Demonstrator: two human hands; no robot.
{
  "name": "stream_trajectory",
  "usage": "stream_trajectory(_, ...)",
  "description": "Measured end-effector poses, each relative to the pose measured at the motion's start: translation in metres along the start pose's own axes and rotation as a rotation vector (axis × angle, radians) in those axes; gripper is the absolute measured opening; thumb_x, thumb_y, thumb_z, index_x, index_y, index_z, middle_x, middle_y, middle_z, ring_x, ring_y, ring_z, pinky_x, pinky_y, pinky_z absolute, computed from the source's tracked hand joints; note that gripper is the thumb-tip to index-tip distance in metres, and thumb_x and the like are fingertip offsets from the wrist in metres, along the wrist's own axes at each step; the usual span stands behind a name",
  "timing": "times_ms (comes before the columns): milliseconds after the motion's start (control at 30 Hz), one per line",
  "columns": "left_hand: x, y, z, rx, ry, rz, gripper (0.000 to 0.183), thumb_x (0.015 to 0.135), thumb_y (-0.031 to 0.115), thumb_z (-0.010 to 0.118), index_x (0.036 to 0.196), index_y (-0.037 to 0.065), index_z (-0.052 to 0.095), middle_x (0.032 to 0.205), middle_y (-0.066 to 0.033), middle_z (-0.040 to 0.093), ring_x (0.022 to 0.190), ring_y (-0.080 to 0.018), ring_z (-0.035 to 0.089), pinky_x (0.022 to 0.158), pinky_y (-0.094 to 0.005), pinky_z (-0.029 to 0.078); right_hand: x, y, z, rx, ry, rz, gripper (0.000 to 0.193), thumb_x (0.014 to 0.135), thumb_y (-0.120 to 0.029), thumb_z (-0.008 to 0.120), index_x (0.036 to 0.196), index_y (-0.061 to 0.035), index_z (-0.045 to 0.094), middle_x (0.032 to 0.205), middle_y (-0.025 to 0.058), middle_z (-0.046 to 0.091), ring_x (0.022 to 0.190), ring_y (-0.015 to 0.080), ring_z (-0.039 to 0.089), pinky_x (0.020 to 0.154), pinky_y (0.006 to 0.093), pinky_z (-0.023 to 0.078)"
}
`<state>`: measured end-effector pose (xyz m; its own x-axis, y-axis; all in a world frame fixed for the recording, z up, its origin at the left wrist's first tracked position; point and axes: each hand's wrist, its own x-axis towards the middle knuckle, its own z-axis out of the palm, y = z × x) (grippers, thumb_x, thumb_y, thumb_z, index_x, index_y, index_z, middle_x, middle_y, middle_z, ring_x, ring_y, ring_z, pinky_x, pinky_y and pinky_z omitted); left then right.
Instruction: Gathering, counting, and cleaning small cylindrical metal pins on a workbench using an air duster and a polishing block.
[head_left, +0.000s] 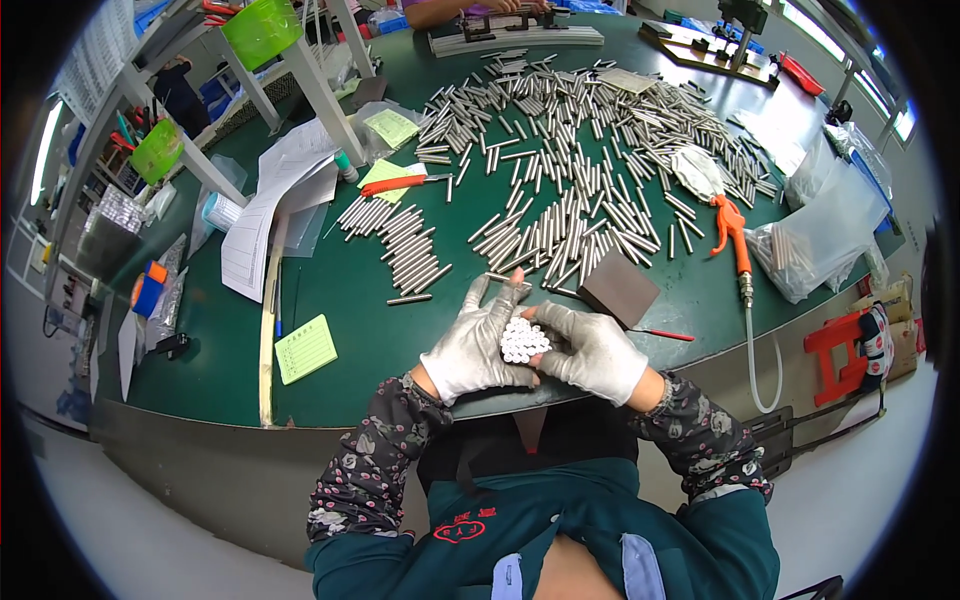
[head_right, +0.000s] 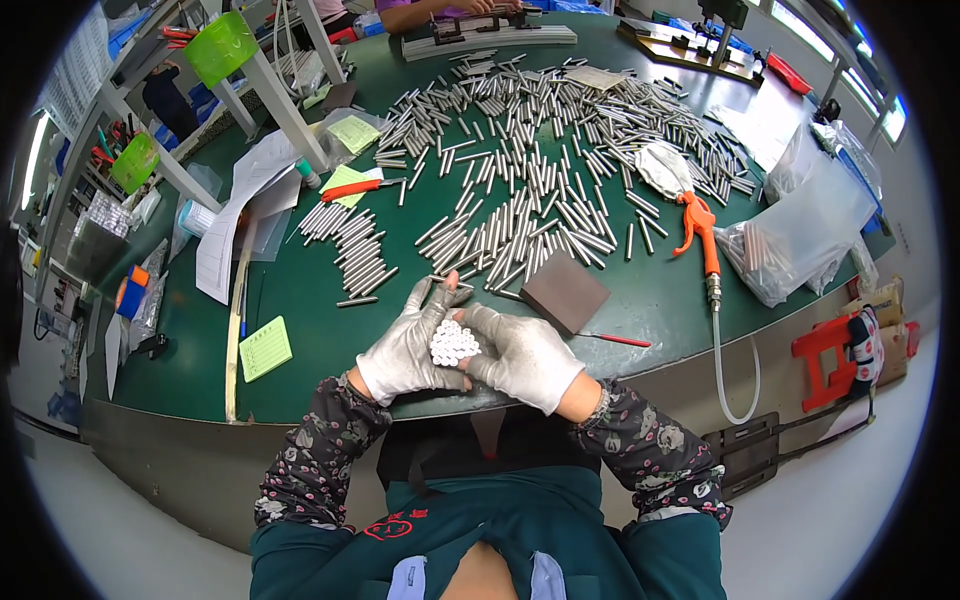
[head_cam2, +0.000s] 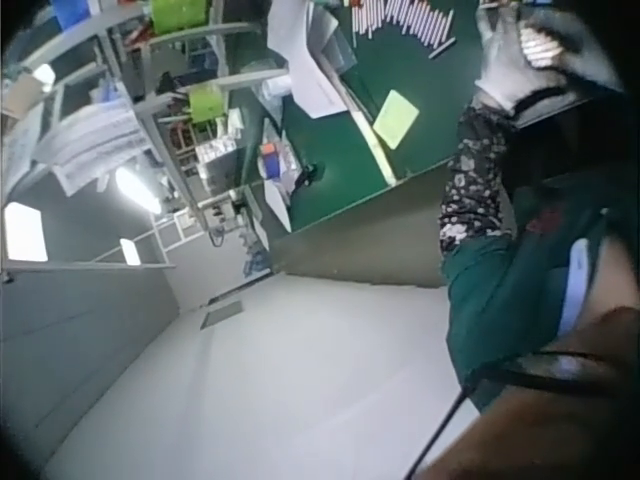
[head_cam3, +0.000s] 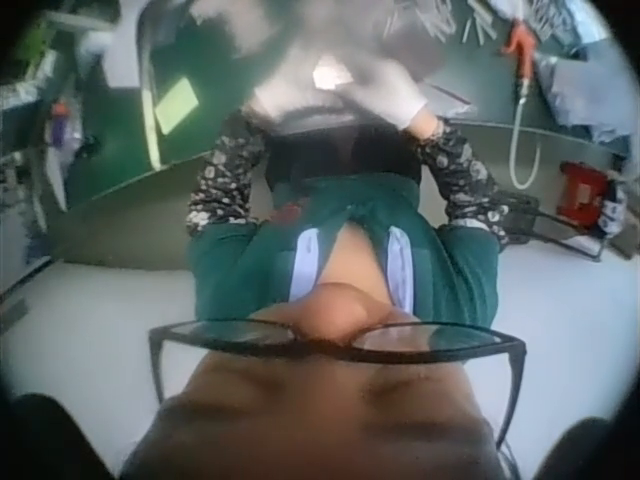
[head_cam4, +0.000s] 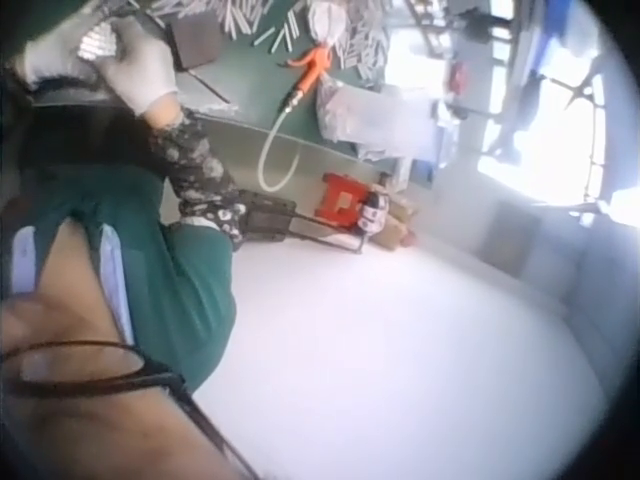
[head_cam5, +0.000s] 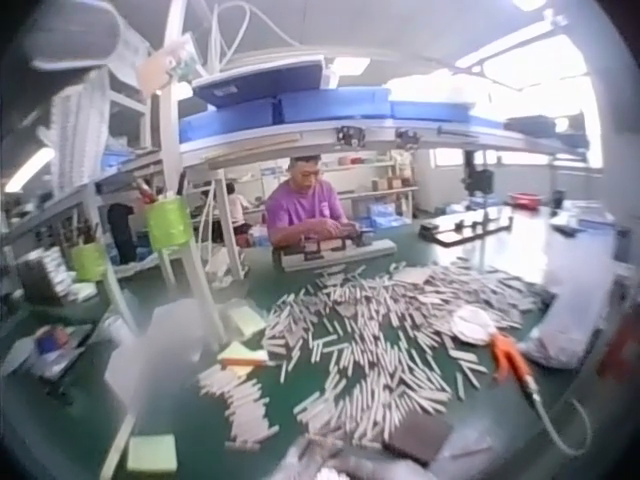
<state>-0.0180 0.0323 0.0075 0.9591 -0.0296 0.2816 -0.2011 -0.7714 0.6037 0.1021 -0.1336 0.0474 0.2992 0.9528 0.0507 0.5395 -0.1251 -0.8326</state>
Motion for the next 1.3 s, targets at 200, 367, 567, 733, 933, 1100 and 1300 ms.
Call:
stream_trajectory(200, 0.0, -0.002, 0.003, 0.067, 0.051, 0.058, 0.117, 0.056, 0.05, 0.079, 0.144, 0.007, 0.014, 0.129, -0.0145, 0.049, 0.123, -0.0294, 0.045, 0.11, -0.0548, 0.005, 0.0, 0.004, 0.001, 0.058, 0.051, -0.038, 0.05, 0.074, -0.022, 0.069, 0.118, -0.0036, 0.054, 0.085, 0.0182, 0.066, 0.079, 0.0299, 0.066, 0.07, 0.035, 0.052)
stream_trajectory(367, 0.003, 0.008, 0.0, 0.073, 0.01, -0.054, 0.11, 0.056, 0.047, 0.08, 0.142, 0.01, 0.022, 0.127, -0.0114, 0.049, 0.119, -0.0275, 0.048, 0.11, -0.0559, 0.006, -0.001, 0.001, -0.003, 0.062, 0.038, -0.003, 0.048, 0.074, -0.022, 0.069, 0.116, -0.0035, 0.055, 0.081, 0.0169, 0.065, 0.074, 0.0287, 0.066, 0.067, 0.0343, 0.051)
stream_trajectory(567, 0.004, 0.012, 0.003, 0.028, 0.06, -0.082, 0.095, 0.061, 0.042, 0.078, 0.139, 0.014, 0.031, 0.117, -0.0075, 0.056, 0.115, -0.0249, 0.051, 0.111, -0.0537, 0.008, -0.001, 0.0, -0.001, 0.065, 0.04, 0.02, 0.046, 0.073, -0.021, 0.07, 0.114, -0.0038, 0.056, 0.081, 0.0167, 0.065, 0.075, 0.0288, 0.066, 0.067, 0.0349, 0.051)
stream_trajectory(733, 0.002, 0.015, 0.001, -0.1, 0.065, -0.128, 0.087, 0.063, 0.04, 0.076, 0.137, 0.017, 0.037, 0.109, -0.0044, 0.061, 0.111, -0.0225, 0.052, 0.112, -0.0503, 0.008, 0.002, -0.004, 0.005, 0.065, 0.06, 0.019, 0.048, 0.072, -0.02, 0.071, 0.114, -0.0035, 0.055, 0.08, 0.0167, 0.065, 0.077, 0.0293, 0.066, 0.069, 0.0349, 0.051)
stream_trajectory(933, 0.004, 0.013, -0.001, -0.179, 0.038, -0.137, 0.085, 0.064, 0.039, 0.076, 0.137, 0.02, 0.037, 0.107, -0.0046, 0.061, 0.105, -0.0212, 0.056, 0.113, -0.0494, 0.007, 0.004, 0.006, 0.013, 0.21, 0.04, 0.031, 0.048, 0.071, -0.016, 0.071, 0.113, -0.0016, 0.053, 0.081, 0.016, 0.065, 0.078, 0.0276, 0.066, 0.07, 0.0332, 0.051)
stream_trajectory(1100, 0.004, 0.008, 0.0, -0.129, 0.014, -0.106, 0.09, 0.066, 0.041, 0.076, 0.14, 0.013, 0.031, 0.116, -0.0019, 0.06, 0.11, -0.0162, 0.056, 0.112, -0.0496, 0.002, 0.005, 0.001, 0.013, 0.237, 0.063, 0.05, 0.048, 0.07, -0.015, 0.071, 0.112, -0.0014, 0.053, 0.083, 0.0151, 0.065, 0.078, 0.0254, 0.066, 0.07, 0.0318, 0.051)
stream_trajectory(1300, 0.002, 0.01, -0.002, -0.163, 0.005, -0.084, 0.094, 0.067, 0.043, 0.077, 0.141, 0.013, 0.027, 0.121, -0.0006, 0.057, 0.113, -0.0144, 0.054, 0.112, -0.0493, 0.001, 0.005, 0.001, 0.013, 0.173, 0.034, 0.113, 0.047, 0.071, -0.016, 0.071, 0.111, -0.0016, 0.053, 0.084, 0.0149, 0.065, 0.079, 0.0251, 0.065, 0.071, 0.0322, 0.05)
